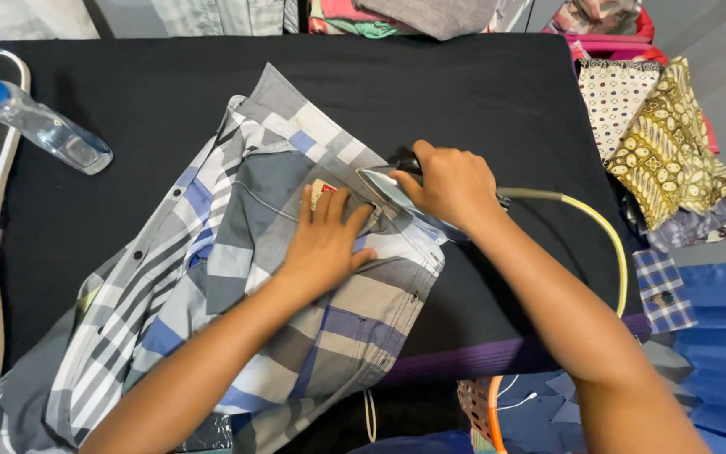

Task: Ironing a checkered shirt on an ironing board using a steam iron and a spray bottle.

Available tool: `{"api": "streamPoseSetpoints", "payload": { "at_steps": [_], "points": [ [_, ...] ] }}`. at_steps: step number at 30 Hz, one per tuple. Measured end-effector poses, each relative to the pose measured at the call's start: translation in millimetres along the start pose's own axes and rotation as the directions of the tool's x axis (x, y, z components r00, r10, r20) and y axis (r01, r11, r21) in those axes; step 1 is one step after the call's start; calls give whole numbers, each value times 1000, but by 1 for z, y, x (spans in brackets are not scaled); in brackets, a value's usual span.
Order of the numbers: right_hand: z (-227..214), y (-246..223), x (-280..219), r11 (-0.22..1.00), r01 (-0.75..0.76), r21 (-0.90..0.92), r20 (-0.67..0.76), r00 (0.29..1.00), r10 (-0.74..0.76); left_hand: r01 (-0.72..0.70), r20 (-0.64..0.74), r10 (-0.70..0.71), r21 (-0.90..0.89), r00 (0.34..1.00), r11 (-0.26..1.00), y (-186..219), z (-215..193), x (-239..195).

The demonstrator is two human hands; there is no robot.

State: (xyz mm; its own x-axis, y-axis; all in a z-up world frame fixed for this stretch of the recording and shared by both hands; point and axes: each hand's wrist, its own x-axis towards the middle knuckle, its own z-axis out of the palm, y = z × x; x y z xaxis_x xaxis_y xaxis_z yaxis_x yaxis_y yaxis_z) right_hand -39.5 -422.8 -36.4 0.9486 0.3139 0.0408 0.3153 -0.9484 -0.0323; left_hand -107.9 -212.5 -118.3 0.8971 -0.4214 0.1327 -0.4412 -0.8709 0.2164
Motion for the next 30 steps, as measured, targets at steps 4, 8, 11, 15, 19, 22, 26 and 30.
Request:
{"api": "streamPoseSetpoints", "payload": {
  "at_steps": [4, 8, 11, 15, 19, 22, 26, 30],
  "points": [
    [-7, 7, -5, 998, 66, 20, 53, 996, -67, -45, 35, 43, 56, 998, 997, -21, 0, -13],
    [-8, 16, -9, 997, 74, 27, 83, 994, -76, -46, -44, 50, 94, 998, 995, -41, 10, -19],
    [2, 20, -7, 1000, 12, 16, 55, 998, -12, -34, -85, 46, 137, 995, 990, -44, 10, -17],
    [-1, 22, -15, 998, 59, 2, 12, 998, -59, -3, -13, 5, 135, 1000, 991, -44, 0, -13],
    [10, 31, -10, 999, 35, -14, 19, 999, -35, 51, 122, -59, 65, 991, 997, -47, -12, -11],
    [17, 31, -5, 1000, -21, -18, 6, 1000, 21, 96, 156, -87, -53, 984, 994, -50, -30, -4],
    [4, 24, -14, 997, 77, -8, 1, 997, -77, 174, 61, -165, -205, 984, 963, -86, -51, 16],
    [13, 21, -2, 1000, -31, -2, 44, 999, 31, 248, -310, -249, -45, 918, 968, -145, -35, 41]
  ]
}}
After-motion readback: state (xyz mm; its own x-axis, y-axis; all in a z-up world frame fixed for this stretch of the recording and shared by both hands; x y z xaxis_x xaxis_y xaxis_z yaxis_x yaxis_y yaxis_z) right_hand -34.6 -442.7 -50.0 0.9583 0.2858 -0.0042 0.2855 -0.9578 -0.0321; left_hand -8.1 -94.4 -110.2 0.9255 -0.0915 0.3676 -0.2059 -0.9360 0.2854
